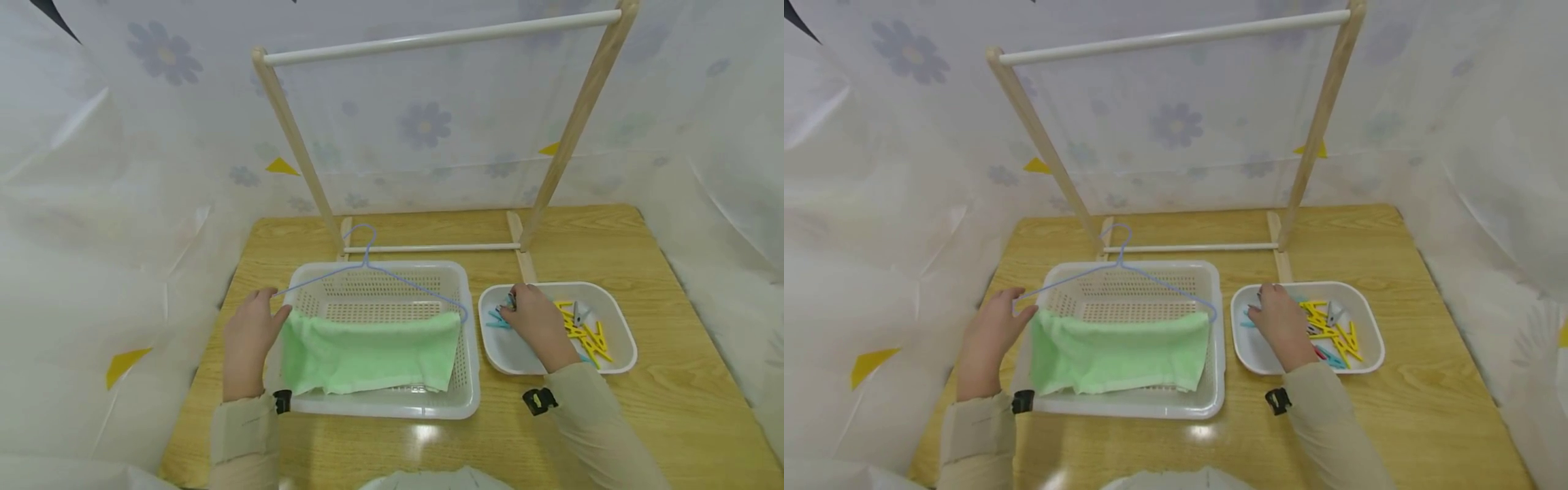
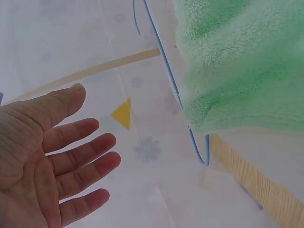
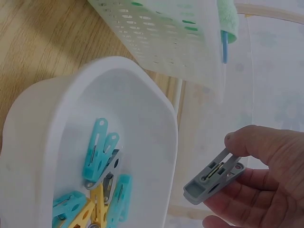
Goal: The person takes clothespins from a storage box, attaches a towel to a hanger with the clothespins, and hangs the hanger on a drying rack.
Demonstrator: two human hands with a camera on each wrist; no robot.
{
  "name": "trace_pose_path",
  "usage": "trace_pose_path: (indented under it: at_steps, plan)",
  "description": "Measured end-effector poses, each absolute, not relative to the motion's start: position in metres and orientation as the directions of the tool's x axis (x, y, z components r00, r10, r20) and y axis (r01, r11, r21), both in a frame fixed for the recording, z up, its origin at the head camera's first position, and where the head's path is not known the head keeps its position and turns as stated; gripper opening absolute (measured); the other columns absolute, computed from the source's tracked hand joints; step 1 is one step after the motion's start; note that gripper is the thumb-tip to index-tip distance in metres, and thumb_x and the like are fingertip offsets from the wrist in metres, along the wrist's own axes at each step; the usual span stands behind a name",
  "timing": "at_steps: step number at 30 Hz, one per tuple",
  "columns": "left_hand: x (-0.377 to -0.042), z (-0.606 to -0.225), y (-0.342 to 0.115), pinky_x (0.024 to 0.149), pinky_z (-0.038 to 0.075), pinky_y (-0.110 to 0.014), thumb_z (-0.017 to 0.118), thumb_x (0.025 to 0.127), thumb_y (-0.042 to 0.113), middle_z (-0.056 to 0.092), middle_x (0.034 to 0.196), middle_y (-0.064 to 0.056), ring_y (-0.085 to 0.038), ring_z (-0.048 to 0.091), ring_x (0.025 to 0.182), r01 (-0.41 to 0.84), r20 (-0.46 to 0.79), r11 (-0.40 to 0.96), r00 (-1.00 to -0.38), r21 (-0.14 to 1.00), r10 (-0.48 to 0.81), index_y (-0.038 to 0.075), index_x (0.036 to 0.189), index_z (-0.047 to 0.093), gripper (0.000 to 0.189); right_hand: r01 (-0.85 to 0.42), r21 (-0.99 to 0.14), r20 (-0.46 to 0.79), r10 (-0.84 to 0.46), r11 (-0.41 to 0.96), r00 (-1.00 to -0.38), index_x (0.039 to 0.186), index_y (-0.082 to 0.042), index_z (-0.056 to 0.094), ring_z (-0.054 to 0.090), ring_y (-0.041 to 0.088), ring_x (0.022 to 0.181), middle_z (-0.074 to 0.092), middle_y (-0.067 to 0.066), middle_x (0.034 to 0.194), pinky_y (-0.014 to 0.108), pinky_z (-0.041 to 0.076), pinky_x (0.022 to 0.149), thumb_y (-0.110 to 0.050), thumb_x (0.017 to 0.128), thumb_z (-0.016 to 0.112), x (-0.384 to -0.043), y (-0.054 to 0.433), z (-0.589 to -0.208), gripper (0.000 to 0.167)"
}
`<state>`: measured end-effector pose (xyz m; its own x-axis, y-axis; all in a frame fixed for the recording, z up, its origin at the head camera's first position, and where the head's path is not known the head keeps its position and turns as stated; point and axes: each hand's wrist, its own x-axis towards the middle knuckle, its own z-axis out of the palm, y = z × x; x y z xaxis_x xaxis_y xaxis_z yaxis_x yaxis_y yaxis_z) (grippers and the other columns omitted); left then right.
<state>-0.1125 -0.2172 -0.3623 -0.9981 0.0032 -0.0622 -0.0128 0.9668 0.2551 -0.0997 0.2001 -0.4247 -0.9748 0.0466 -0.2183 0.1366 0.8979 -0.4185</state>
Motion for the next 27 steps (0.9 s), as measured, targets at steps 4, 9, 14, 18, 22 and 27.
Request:
trace_pose_path:
  at_steps: [4, 9, 14, 18, 22, 27]
  plan:
    - [-0.115, -0.362, -0.215, 0.063, 0.048, -0.046, 0.056, 0.088, 0.028, 0.048, 0.121, -0.026, -0.041, 0.054, 0.096, 0.002, -0.049, 0.973, -0.999, 0.23, 0.013, -0.001, 0.123, 0.048, 0.046, 0.133, -0.413, -0.213, 0.047, 0.901, -0.976, 0.099, 0.006, 0.051, 0.048, 0.024, 0.066, 0.05, 0.015, 0.084, 0.036, 0.043, 0.053, -0.02, 0.083, 0.061, -0.099, 0.2, -0.423, 0.032]
    - [-0.117, -0.365, -0.213, 0.06, 0.049, -0.044, 0.058, 0.087, 0.027, 0.051, 0.117, -0.024, -0.038, 0.057, 0.091, 0.023, -0.026, 0.975, -0.999, 0.222, 0.03, -0.001, 0.121, 0.051, 0.045, 0.146, -0.41, -0.235, 0.05, 0.9, -0.971, 0.101, 0.005, 0.05, 0.048, 0.024, 0.069, 0.05, 0.014, 0.085, 0.036, 0.043, 0.055, -0.021, 0.083, 0.06, -0.1, 0.199, -0.423, 0.033]
    - [-0.12, -0.368, -0.21, 0.064, 0.049, -0.046, 0.057, 0.088, 0.027, 0.052, 0.116, -0.023, -0.037, 0.055, 0.094, 0.031, -0.037, 0.972, -0.998, 0.233, 0.041, 0.0, 0.122, 0.05, 0.045, 0.142, -0.41, -0.227, 0.05, 0.901, -0.973, 0.1, 0.005, 0.05, 0.048, 0.024, 0.069, 0.049, 0.014, 0.084, 0.036, 0.042, 0.054, -0.02, 0.083, 0.06, -0.099, 0.199, -0.42, 0.032]
    - [-0.123, -0.368, -0.208, 0.065, 0.048, -0.047, 0.057, 0.088, 0.028, 0.05, 0.118, -0.023, -0.037, 0.055, 0.095, 0.031, -0.055, 0.968, -0.997, 0.248, 0.046, 0.001, 0.124, 0.049, 0.045, 0.126, -0.412, -0.205, 0.043, 0.903, -0.978, 0.101, 0.004, 0.05, 0.049, 0.024, 0.069, 0.05, 0.014, 0.085, 0.036, 0.043, 0.053, -0.02, 0.083, 0.061, -0.098, 0.197, -0.416, 0.032]
    - [-0.126, -0.366, -0.206, 0.066, 0.048, -0.047, 0.056, 0.089, 0.028, 0.05, 0.119, -0.022, -0.036, 0.055, 0.096, 0.033, -0.069, 0.967, -0.996, 0.254, 0.052, 0.001, 0.124, 0.048, 0.045, 0.115, -0.406, -0.19, 0.039, 0.907, -0.981, 0.102, 0.005, 0.051, 0.05, 0.024, 0.07, 0.051, 0.015, 0.087, 0.036, 0.043, 0.053, -0.02, 0.083, 0.061, -0.098, 0.195, -0.414, 0.033]
    - [-0.13, -0.363, -0.202, 0.071, 0.047, -0.047, 0.055, 0.089, 0.027, 0.05, 0.119, -0.021, -0.035, 0.053, 0.101, 0.028, -0.093, 0.968, -0.994, 0.251, 0.053, 0.001, 0.125, 0.048, 0.044, 0.111, -0.4, -0.174, 0.044, 0.91, -0.984, 0.102, 0.005, 0.051, 0.05, 0.024, 0.068, 0.051, 0.015, 0.086, 0.036, 0.043, 0.052, -0.02, 0.083, 0.062, -0.098, 0.195, -0.411, 0.033]
